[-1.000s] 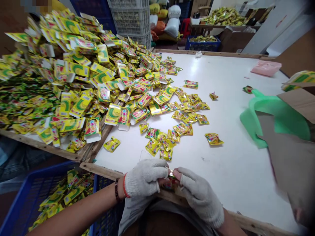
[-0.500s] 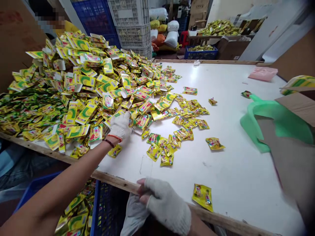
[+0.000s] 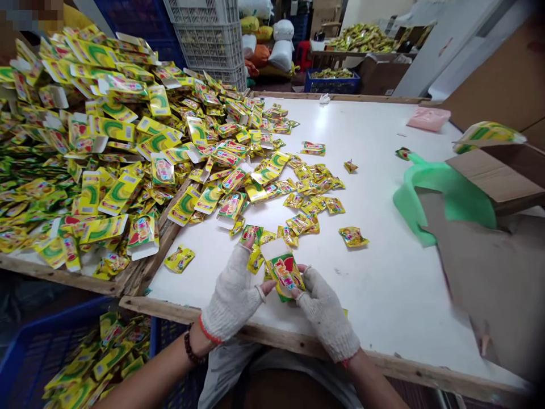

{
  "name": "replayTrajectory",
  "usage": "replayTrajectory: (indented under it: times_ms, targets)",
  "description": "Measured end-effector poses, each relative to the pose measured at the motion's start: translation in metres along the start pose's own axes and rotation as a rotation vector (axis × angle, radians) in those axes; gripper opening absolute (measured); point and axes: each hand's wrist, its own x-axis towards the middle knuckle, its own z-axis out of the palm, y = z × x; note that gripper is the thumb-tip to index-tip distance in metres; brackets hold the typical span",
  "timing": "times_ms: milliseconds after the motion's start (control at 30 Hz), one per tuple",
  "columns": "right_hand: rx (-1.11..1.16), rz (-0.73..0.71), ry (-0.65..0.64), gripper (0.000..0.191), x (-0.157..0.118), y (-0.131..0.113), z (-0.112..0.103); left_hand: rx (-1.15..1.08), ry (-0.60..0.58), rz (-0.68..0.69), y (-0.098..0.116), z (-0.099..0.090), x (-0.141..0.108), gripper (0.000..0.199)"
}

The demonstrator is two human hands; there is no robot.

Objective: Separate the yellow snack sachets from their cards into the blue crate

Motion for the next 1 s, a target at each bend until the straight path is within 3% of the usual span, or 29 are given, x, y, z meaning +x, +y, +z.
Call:
replayTrajectory:
  times_ms: [100,200,267,333,400,533,633,700,767,867,1000]
  targets:
    - [0.070,0.036,-0.039,0.038,-0.011,0.009,0.002,-0.543,-0.060,-0.353,-0.004,0.014,-0.009,0.054]
    - [0.083,0.077,-0.005,0.045,-0.015,0.011,-0.001,-0.761,-0.061,-0.477,0.000,0.021,-0.014,0.051]
    - [0.083,0.086,0.041,0.047,-0.013,0.009,-0.006,-0.777,-0.140,-0.496,0.001,0.020,-0.014,0.050]
    - [0.057,0.100,0.002,0.043,-0.010,0.006,-0.010,-0.694,-0.254,-0.464,0.000,0.017,-0.015,0.046]
    - [0.017,0.113,-0.104,0.036,-0.008,0.002,-0.014,-0.503,-0.289,-0.388,-0.002,0.015,-0.016,0.046]
    - [-0.369,0.052,-0.317,0.016,-0.002,-0.009,-0.027,-0.147,-0.303,-0.224,-0.009,0.007,-0.012,0.043]
    - [-0.656,-0.124,-0.294,0.018,0.021,-0.017,-0.042,-0.052,-0.469,-0.066,-0.009,0.000,-0.001,0.048]
    - [-0.784,-0.250,-0.228,0.027,0.049,-0.024,-0.047,0.005,-0.581,0.034,-0.003,-0.001,0.006,0.053]
    - [-0.910,-0.317,-0.242,0.033,0.081,-0.031,-0.044,0.080,-0.628,0.125,0.006,0.001,0.013,0.049]
    - [-0.984,-0.350,-0.305,0.043,0.122,-0.037,-0.030,0.227,-0.581,0.202,0.015,0.002,0.025,0.029]
    - [-1.031,-0.271,-0.305,0.056,0.144,-0.030,-0.019,0.427,-0.429,0.081,-0.003,-0.011,0.058,0.030]
